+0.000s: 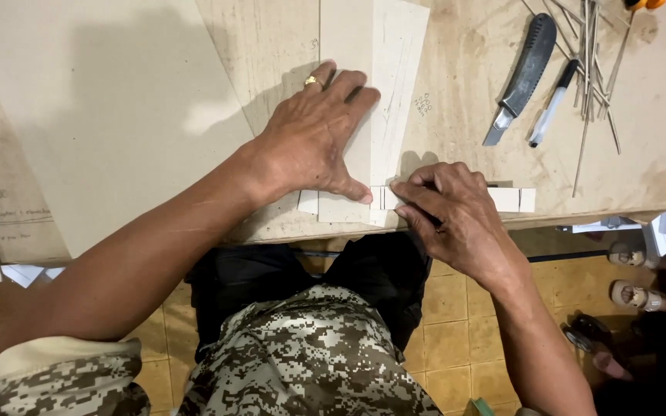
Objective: Cutting strips of cardboard using a utility knife on a workbench in a print shop.
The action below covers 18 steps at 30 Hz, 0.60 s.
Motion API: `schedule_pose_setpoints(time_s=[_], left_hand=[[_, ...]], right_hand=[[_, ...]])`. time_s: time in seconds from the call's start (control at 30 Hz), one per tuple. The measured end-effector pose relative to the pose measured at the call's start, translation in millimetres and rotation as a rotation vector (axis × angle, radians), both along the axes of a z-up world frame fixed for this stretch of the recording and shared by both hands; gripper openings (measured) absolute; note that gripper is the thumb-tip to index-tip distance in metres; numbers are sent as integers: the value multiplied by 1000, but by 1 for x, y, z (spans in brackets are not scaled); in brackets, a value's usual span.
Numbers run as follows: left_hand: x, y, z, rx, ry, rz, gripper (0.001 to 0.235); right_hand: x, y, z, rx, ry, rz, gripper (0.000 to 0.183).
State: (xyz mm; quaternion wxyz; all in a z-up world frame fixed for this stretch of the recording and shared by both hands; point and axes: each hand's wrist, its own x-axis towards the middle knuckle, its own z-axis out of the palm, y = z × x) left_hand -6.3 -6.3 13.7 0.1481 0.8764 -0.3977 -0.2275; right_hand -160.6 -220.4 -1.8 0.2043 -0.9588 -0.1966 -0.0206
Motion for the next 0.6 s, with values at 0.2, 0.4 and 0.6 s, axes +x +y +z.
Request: schedule_pose_setpoints(time_s=[0.2,0.4,0.6], left_hand=[[2,1,-8,-58,-86,-36,125],[2,9,20,-100,-35,-101,117],[5,14,24,-131,27,-96,110]], right_hand=[[3,0,3,25,-51,49,30],[26,-23,16,5,127,-242,37],[109,-43,25,-64,-32,-271,27]])
